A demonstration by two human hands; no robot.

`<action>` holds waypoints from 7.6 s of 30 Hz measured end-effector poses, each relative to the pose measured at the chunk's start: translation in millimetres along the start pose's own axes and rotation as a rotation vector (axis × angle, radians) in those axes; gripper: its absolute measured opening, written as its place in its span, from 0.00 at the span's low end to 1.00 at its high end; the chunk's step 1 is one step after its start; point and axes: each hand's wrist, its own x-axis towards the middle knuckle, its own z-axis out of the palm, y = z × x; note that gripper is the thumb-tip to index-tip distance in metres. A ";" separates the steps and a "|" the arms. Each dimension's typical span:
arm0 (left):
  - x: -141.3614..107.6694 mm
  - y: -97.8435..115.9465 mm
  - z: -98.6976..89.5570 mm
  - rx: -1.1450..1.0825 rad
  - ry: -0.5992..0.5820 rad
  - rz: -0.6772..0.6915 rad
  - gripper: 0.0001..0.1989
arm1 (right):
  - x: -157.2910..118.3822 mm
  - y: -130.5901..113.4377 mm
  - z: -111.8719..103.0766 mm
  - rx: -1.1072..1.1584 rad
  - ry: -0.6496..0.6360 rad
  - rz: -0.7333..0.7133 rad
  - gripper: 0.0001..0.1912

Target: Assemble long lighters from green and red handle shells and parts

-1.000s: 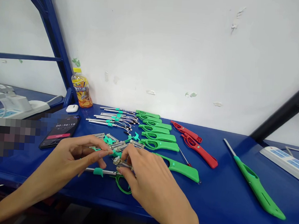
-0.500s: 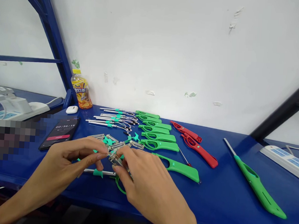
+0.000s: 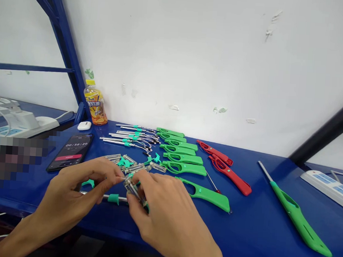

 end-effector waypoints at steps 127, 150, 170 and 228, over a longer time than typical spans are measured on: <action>-8.2 -32.4 -2.2 0.266 -0.713 -0.177 0.21 | -4.5 36.8 0.2 -0.302 -0.196 0.099 0.11; -5.0 -34.5 -3.8 0.118 -0.759 -0.092 0.24 | -15.5 45.0 -7.3 -0.080 -0.220 0.180 0.14; -1.9 -32.8 -3.4 0.125 -0.737 -0.048 0.23 | -10.9 34.9 -2.2 -0.246 -0.166 0.050 0.12; -17.7 -27.2 54.1 0.146 -0.215 0.195 0.11 | -53.9 58.7 27.8 -0.064 0.532 -0.040 0.14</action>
